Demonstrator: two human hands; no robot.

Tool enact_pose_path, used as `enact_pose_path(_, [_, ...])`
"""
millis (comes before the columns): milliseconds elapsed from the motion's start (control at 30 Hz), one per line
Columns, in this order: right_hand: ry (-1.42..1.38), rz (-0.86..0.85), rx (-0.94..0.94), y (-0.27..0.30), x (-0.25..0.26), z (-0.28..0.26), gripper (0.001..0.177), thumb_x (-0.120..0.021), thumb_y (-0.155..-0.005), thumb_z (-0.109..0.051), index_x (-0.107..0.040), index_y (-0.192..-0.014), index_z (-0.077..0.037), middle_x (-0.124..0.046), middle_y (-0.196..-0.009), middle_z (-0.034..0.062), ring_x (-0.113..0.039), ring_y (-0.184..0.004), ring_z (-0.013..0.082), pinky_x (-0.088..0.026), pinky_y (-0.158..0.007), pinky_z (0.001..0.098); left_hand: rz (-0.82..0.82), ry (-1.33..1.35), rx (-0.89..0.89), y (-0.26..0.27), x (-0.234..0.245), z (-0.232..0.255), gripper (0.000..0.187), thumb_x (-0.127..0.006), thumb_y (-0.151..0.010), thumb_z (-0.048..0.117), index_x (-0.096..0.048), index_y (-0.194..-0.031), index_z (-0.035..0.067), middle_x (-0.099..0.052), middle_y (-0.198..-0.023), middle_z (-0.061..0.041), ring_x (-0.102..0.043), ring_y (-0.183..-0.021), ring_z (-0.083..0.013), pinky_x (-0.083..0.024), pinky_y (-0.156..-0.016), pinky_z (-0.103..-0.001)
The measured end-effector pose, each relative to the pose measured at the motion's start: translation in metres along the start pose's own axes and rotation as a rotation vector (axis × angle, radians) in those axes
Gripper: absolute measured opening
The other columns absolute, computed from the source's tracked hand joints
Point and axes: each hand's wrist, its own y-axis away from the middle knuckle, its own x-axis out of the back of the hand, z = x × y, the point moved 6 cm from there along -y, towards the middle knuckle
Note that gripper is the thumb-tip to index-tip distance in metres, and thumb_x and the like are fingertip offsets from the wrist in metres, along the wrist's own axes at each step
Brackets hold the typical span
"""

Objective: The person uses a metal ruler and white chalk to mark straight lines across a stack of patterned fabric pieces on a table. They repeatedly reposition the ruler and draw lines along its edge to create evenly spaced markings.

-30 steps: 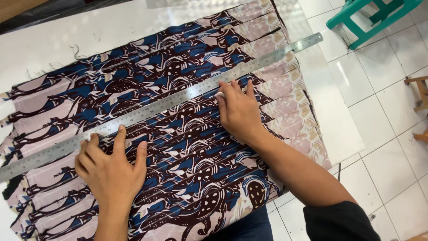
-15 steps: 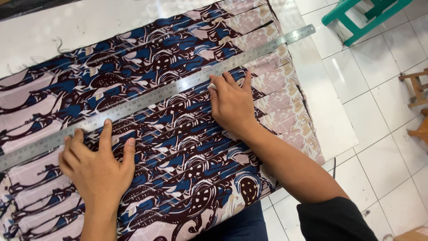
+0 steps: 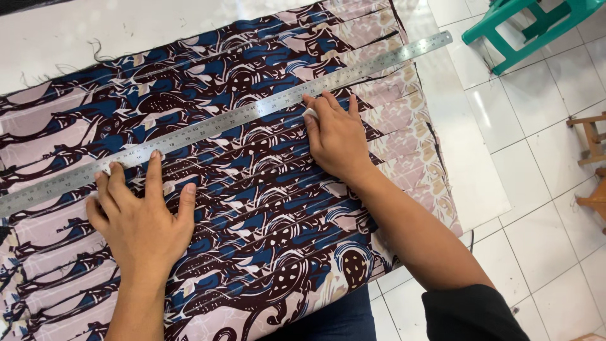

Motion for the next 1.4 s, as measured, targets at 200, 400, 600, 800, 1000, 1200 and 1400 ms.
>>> enact_pose_path(200, [-0.003, -0.027, -0.001, -0.002, -0.002, 0.001, 0.018, -0.056, -0.106, -0.018, -0.056, -0.118, -0.005, -0.069, -0.136, 0.008, -0.056, -0.133, 0.04, -0.025, -0.115, 0.0706, -0.002, -0.03, -0.006, -0.002, -0.002, -0.001, 0.068, -0.047, -0.103, 0.06, -0.052, -0.156, 0.019, -0.032, -0.156, -0.038, -0.021, -0.152, -0.0537, -0.014, -0.115, -0.071])
enact_pose_path(400, [0.011, -0.036, -0.014, -0.003, 0.0, -0.002, 0.018, -0.056, -0.106, -0.02, -0.057, -0.119, -0.006, -0.07, -0.135, 0.0071, -0.057, -0.133, 0.0386, -0.025, -0.113, 0.0732, 0.013, -0.011, -0.011, 0.002, 0.002, 0.001, 0.066, -0.049, -0.104, 0.058, -0.053, -0.157, 0.019, -0.034, -0.156, -0.036, -0.024, -0.151, -0.0533, -0.016, -0.118, -0.071])
enact_pose_path(600, [0.086, -0.024, 0.012, -0.003, 0.001, -0.007, 0.026, -0.057, -0.104, -0.019, -0.06, -0.127, -0.007, -0.071, -0.127, 0.009, -0.055, -0.132, 0.0424, -0.025, -0.11, 0.0747, 0.026, 0.013, -0.02, 0.0, 0.005, 0.003, 0.067, -0.051, -0.103, 0.058, -0.054, -0.157, 0.019, -0.035, -0.156, -0.036, -0.025, -0.151, -0.054, -0.016, -0.118, -0.072])
enact_pose_path(800, [-0.006, -0.071, 0.063, -0.003, -0.005, -0.005, 0.015, -0.054, -0.107, -0.016, -0.055, -0.118, -0.006, -0.06, -0.14, 0.0163, -0.046, -0.144, 0.0457, -0.024, -0.117, 0.0717, 0.014, 0.017, -0.017, 0.001, 0.003, 0.002, 0.067, -0.053, -0.103, 0.057, -0.053, -0.157, 0.018, -0.034, -0.157, -0.037, -0.024, -0.151, -0.0551, -0.016, -0.118, -0.072])
enact_pose_path(1000, [-0.038, -0.135, 0.065, -0.003, -0.011, -0.001, 0.013, -0.053, -0.108, -0.016, -0.052, -0.114, -0.005, -0.055, -0.151, 0.0194, -0.04, -0.146, 0.0481, -0.019, -0.118, 0.072, 0.012, 0.028, -0.019, 0.002, 0.003, 0.001, 0.068, -0.052, -0.103, 0.057, -0.053, -0.158, 0.017, -0.033, -0.157, -0.038, -0.023, -0.151, -0.0557, -0.015, -0.118, -0.072])
enact_pose_path(1200, [-0.026, -0.117, 0.056, -0.003, -0.007, -0.003, 0.012, -0.052, -0.108, -0.015, -0.053, -0.114, -0.004, -0.058, -0.149, 0.0185, -0.044, -0.144, 0.0478, -0.017, -0.116, 0.0726, 0.009, 0.009, -0.022, 0.0, 0.005, 0.003, 0.067, -0.052, -0.103, 0.058, -0.053, -0.157, 0.018, -0.034, -0.155, -0.038, -0.023, -0.15, -0.0558, -0.014, -0.117, -0.072])
enact_pose_path(1400, [-0.052, -0.113, 0.036, -0.004, -0.006, -0.003, 0.018, -0.053, -0.107, -0.015, -0.054, -0.12, -0.003, -0.06, -0.145, 0.0164, -0.047, -0.142, 0.0457, -0.017, -0.117, 0.0728, 0.017, 0.021, -0.017, 0.002, 0.006, 0.003, 0.068, -0.051, -0.103, 0.059, -0.052, -0.158, 0.018, -0.035, -0.157, -0.037, -0.024, -0.151, -0.0538, -0.014, -0.119, -0.071])
